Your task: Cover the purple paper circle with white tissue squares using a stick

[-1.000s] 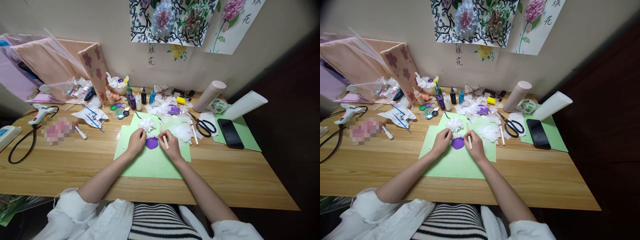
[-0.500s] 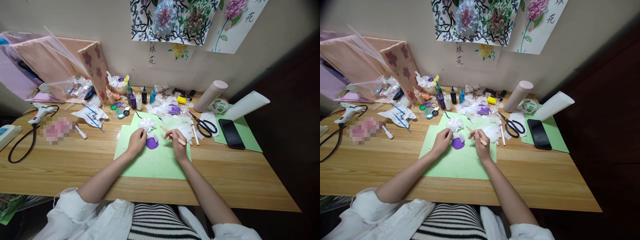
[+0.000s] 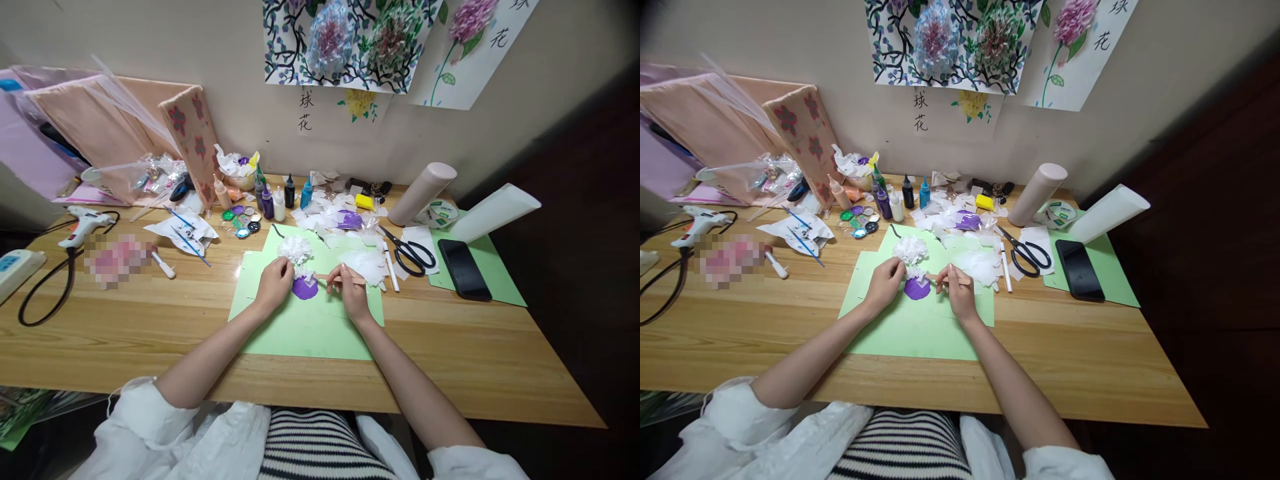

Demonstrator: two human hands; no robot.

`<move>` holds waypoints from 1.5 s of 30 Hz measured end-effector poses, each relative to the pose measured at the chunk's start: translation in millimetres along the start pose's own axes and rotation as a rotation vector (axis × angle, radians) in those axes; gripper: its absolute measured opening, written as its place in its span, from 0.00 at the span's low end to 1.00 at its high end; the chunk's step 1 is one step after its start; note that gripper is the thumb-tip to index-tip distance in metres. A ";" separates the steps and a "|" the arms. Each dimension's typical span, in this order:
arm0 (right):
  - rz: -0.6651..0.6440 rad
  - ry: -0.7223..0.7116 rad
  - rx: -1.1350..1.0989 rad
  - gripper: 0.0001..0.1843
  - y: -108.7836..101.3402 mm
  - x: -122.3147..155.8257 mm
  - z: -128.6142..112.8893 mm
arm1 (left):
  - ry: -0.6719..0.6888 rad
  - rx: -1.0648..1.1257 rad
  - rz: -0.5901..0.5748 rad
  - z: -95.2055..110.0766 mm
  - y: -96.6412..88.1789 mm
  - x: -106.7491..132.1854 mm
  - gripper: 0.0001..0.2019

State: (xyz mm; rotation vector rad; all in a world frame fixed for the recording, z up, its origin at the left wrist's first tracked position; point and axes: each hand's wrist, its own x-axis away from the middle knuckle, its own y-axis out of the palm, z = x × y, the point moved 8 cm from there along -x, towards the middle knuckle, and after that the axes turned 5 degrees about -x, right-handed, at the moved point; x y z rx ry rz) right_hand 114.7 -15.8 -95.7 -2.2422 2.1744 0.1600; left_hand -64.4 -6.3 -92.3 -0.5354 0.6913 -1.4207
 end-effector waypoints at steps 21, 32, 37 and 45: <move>-0.082 -0.061 0.106 0.25 12.4 -3.3 -8.1 | -0.005 -0.017 0.001 2.5 -0.8 0.1 0.13; -0.033 -0.038 0.058 0.26 7.0 -4.6 -3.9 | -0.004 -0.016 -0.008 1.3 0.0 -0.5 0.13; -0.050 -0.031 0.058 0.26 10.2 -3.1 -0.6 | -0.009 -0.015 -0.010 1.1 0.1 -0.8 0.13; -0.137 -0.007 0.095 0.24 18.2 -3.3 -0.4 | -0.013 -0.014 -0.009 1.1 0.2 -0.6 0.13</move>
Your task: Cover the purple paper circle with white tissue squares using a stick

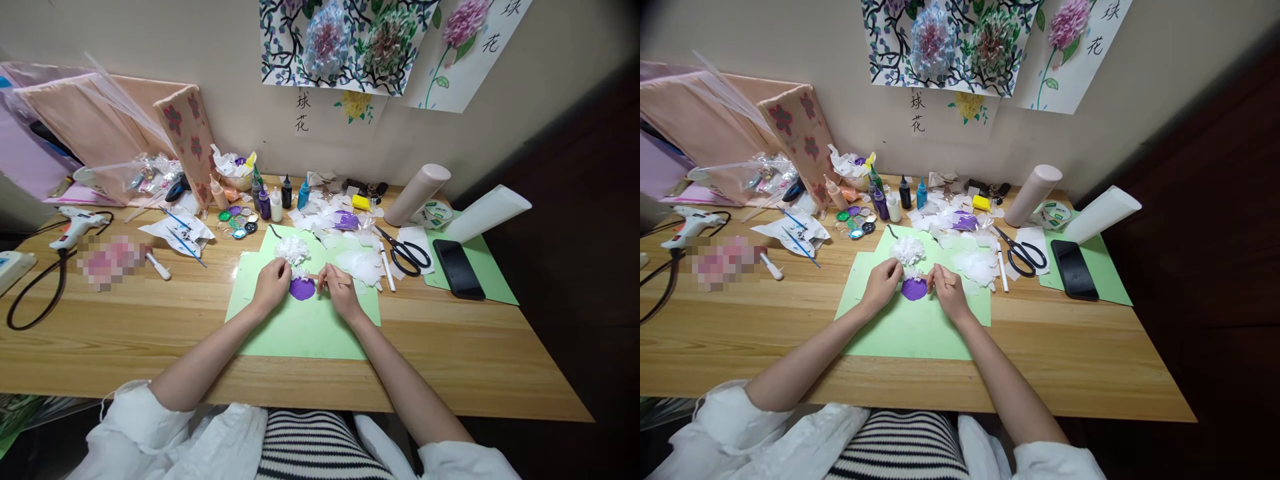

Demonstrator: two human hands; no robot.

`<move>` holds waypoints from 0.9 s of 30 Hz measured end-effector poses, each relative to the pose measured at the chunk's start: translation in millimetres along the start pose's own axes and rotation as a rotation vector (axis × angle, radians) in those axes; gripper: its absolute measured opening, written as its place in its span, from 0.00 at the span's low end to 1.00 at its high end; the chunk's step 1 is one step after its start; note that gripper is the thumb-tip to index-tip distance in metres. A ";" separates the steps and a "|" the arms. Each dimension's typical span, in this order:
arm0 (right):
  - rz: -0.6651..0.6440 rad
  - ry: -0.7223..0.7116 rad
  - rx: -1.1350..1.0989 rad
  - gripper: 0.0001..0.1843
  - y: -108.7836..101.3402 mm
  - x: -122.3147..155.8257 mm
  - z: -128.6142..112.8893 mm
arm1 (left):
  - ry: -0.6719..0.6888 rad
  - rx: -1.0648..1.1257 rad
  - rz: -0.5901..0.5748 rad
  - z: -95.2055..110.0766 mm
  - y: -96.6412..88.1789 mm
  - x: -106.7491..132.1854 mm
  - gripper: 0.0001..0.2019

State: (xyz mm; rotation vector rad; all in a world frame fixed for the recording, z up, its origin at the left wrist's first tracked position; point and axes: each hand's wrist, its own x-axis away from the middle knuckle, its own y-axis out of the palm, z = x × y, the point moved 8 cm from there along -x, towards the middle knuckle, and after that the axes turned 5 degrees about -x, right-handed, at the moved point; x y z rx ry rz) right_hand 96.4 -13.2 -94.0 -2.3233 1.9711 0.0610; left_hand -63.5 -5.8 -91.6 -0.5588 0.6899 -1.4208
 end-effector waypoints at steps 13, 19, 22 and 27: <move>0.045 -0.064 0.030 0.25 -11.1 4.9 -11.6 | -0.006 0.002 -0.005 -0.7 0.9 -0.7 0.13; -0.006 -0.066 0.065 0.24 -3.4 4.8 -11.0 | -0.011 0.002 -0.009 -0.6 1.1 -0.6 0.13; -0.009 -0.067 0.072 0.24 -1.4 4.6 -10.2 | -0.009 0.005 -0.006 -1.0 1.3 -0.1 0.13; 0.028 -0.050 0.027 0.24 -4.5 3.1 -6.0 | -0.005 0.013 -0.004 -1.3 1.4 -0.1 0.13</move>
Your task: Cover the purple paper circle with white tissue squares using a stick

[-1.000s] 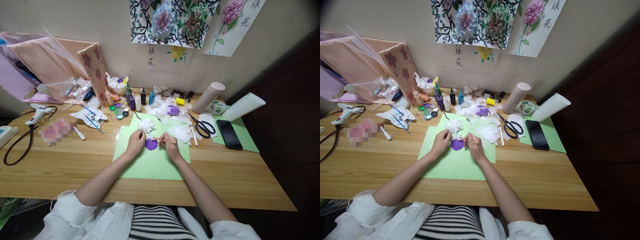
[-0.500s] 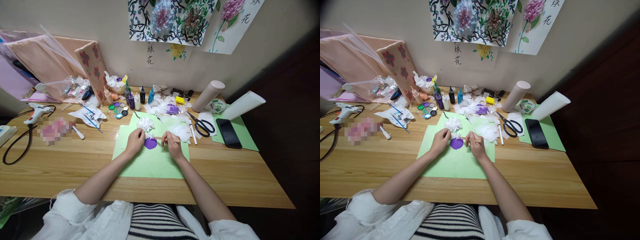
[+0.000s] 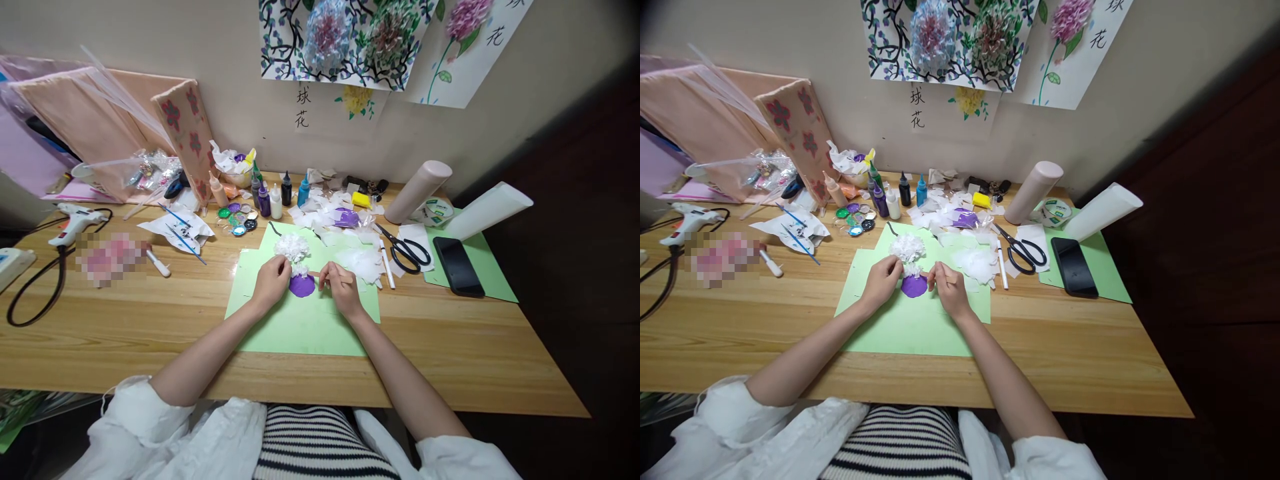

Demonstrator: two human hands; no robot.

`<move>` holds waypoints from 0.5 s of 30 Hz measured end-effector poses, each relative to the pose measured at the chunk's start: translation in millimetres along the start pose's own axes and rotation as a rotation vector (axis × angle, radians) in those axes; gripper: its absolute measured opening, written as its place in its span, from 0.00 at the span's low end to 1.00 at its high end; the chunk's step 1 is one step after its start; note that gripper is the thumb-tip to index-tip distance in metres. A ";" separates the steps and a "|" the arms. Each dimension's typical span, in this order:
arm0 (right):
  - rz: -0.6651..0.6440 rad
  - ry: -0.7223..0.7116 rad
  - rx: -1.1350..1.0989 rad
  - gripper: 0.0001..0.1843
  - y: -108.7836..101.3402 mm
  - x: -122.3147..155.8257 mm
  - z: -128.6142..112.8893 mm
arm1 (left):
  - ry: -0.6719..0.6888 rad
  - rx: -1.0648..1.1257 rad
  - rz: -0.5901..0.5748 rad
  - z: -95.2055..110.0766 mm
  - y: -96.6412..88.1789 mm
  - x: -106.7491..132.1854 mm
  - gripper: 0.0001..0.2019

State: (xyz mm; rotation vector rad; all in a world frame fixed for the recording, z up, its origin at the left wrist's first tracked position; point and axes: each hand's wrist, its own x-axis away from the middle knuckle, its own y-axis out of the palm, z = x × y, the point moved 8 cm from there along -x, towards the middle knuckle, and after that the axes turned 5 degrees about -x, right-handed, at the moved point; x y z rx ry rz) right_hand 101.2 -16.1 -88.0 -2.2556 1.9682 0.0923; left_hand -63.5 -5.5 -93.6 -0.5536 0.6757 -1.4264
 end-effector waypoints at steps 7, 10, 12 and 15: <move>0.029 0.060 -0.049 0.23 2.4 -4.4 7.3 | -0.014 0.013 -0.004 2.1 -0.4 -0.5 0.13; 0.038 0.081 -0.068 0.23 4.3 -1.8 10.1 | -0.032 0.019 -0.007 1.7 -0.9 -0.7 0.13; 0.050 0.086 -0.086 0.24 -0.2 1.0 12.7 | -0.036 0.026 -0.016 0.3 -0.8 -1.1 0.13; 0.190 0.059 -0.149 0.25 -26.4 2.5 16.2 | -0.025 0.045 -0.044 -2.0 0.5 -1.7 0.13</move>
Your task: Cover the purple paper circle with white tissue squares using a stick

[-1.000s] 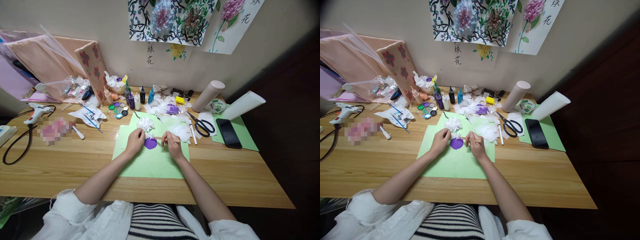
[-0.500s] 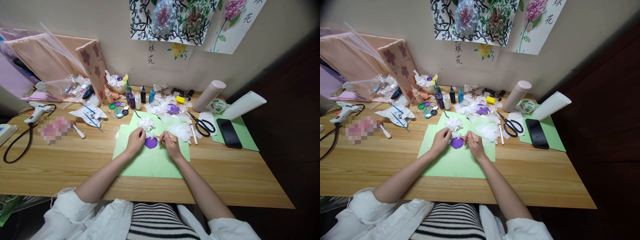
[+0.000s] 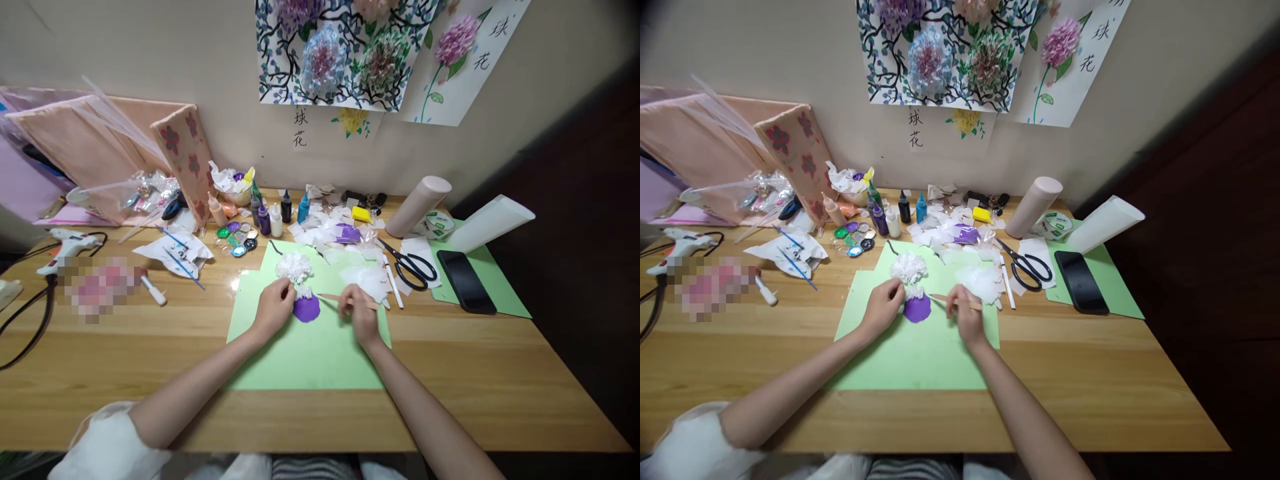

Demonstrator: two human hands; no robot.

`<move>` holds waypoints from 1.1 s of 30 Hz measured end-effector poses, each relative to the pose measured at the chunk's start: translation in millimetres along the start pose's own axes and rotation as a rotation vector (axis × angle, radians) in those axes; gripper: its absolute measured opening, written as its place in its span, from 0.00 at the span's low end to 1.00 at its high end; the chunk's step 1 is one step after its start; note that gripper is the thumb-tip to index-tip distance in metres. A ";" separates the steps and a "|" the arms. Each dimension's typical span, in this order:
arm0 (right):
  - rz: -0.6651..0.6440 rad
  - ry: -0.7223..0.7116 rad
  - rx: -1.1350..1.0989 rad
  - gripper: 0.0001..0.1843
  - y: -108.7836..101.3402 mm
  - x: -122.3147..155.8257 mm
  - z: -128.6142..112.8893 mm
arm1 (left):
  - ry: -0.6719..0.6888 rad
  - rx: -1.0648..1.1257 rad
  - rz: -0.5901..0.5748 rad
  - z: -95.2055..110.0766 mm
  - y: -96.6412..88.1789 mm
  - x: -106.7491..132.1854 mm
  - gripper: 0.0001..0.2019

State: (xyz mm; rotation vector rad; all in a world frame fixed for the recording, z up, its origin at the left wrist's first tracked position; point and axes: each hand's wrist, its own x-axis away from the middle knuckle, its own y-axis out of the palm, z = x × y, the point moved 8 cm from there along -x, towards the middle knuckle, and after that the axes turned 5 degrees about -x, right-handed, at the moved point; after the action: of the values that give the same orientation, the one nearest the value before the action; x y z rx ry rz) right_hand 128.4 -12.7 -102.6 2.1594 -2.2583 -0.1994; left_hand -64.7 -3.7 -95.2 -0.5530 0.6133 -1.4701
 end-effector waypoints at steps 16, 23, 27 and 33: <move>0.180 0.099 -0.549 0.27 -33.5 -21.2 13.8 | 0.040 0.104 0.042 -18.1 1.5 -0.1 0.12; 0.008 0.044 -0.365 0.27 -41.3 1.1 9.8 | 0.256 0.024 0.324 -5.0 -30.2 6.5 0.14; -0.111 0.092 -0.287 0.27 -43.2 1.3 12.7 | 0.383 -0.054 0.465 3.4 -44.5 15.7 0.14; -0.124 0.068 -0.282 0.25 -41.4 -3.4 14.1 | 0.525 -0.186 0.498 19.9 -38.5 25.3 0.12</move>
State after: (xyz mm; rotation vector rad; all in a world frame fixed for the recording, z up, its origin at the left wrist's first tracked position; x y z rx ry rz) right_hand 168.4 -9.8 -120.4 2.1208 -1.9276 -0.4116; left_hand -79.2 -30.8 -55.5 -0.1237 1.2141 -1.0803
